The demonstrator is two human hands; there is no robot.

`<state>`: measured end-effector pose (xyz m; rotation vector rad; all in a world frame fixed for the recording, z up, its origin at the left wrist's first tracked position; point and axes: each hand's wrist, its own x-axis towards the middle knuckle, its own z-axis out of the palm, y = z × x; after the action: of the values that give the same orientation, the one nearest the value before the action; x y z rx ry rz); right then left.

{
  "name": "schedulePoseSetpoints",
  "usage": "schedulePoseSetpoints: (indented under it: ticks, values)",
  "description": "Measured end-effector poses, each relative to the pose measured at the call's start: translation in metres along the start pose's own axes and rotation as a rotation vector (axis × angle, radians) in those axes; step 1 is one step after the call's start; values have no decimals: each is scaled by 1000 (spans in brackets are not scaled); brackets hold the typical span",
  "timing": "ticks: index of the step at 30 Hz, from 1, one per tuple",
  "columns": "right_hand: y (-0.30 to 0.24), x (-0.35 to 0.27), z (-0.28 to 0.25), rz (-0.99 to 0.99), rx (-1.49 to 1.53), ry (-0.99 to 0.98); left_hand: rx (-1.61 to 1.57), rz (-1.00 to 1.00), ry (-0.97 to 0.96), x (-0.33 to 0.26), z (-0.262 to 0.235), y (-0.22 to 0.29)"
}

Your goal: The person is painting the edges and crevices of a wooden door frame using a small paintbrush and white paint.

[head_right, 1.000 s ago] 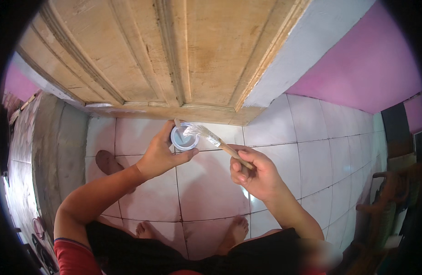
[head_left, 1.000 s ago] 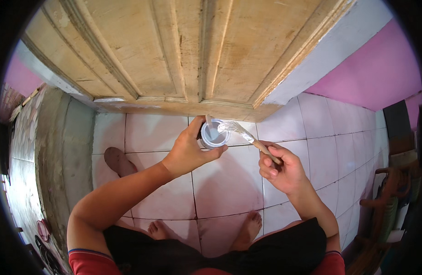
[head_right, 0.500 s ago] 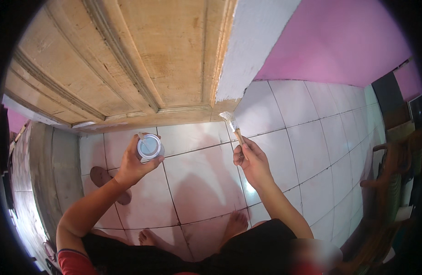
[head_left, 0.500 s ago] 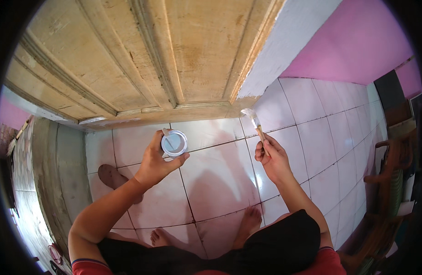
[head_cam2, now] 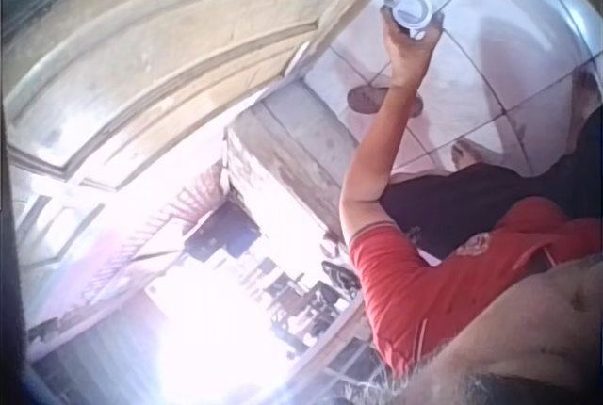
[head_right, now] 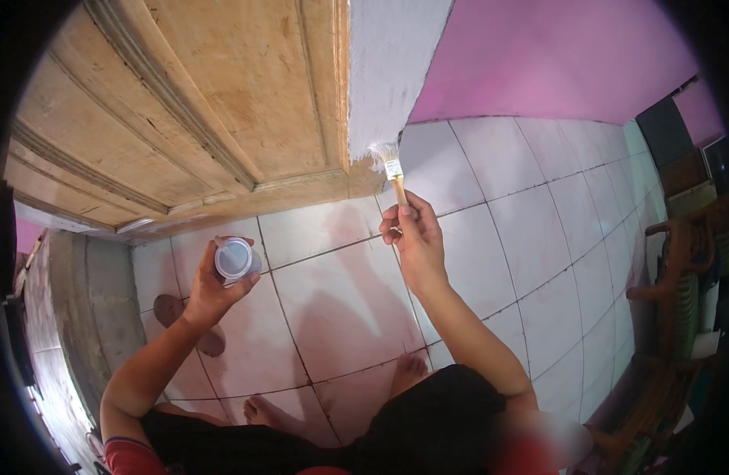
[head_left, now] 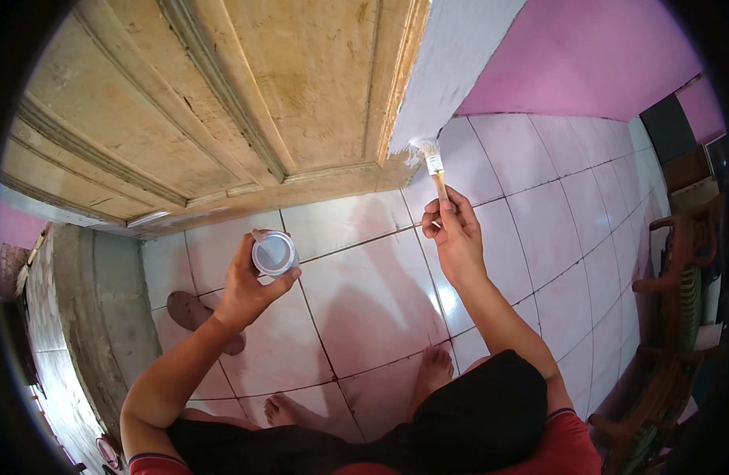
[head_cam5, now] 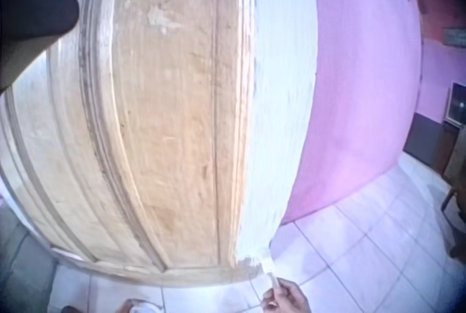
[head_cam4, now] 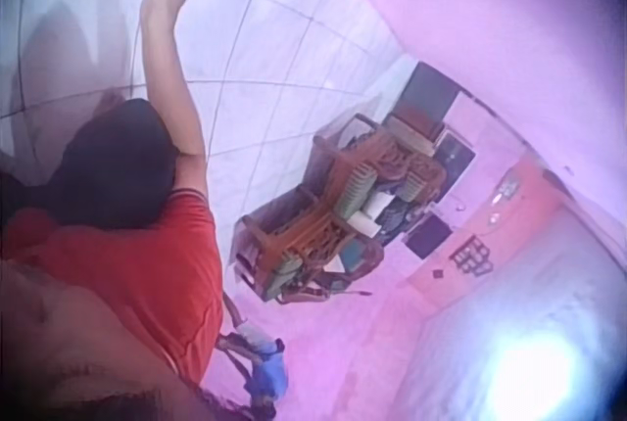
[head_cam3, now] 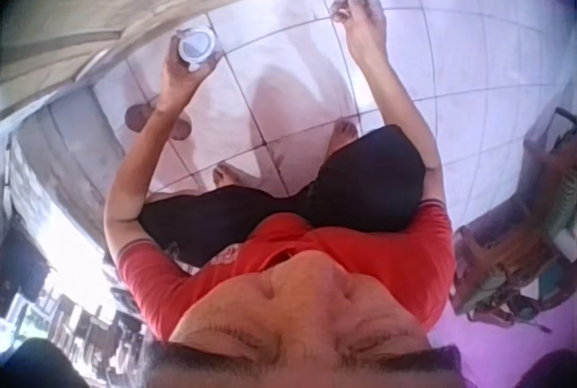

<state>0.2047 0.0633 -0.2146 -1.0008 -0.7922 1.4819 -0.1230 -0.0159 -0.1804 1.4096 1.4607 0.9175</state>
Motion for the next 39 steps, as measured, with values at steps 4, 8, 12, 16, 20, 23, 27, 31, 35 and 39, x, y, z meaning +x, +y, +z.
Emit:
schedulePoseSetpoints:
  ticks: [4, 8, 12, 16, 20, 23, 27, 31, 35, 39]
  values:
    - [19, -12, -10, -24, -39, 41, 30, 2, 2, 1, 0, 1]
    - [50, -1, -30, 157, -98, 131, 25, 38, 3, 4, 3, 1]
    - [43, 19, -25, 171, -91, 160, 21, 23, -24, 2, 4, 2]
    - [10, 6, 3, -26, -68, 105, 32, 2, -20, -3, -3, -3]
    - [26, -5, -9, -72, -32, 98, 32, 24, -12, 1, -4, -1]
    - [50, 1, -23, 118, -84, 173, 7, 16, -21, 5, 0, 2]
    - [37, 14, -15, 32, -120, 150, 59, 31, -42, 3, -1, 0]
    - [-2, 3, 14, -161, -143, 95, 19, 4, -27, -1, -5, -4]
    - [9, -11, 3, -122, -145, 115, 19, 10, -18, 1, -5, 3]
    - [34, -4, -10, 38, -153, 218, 32, 23, -35, 4, -2, 8]
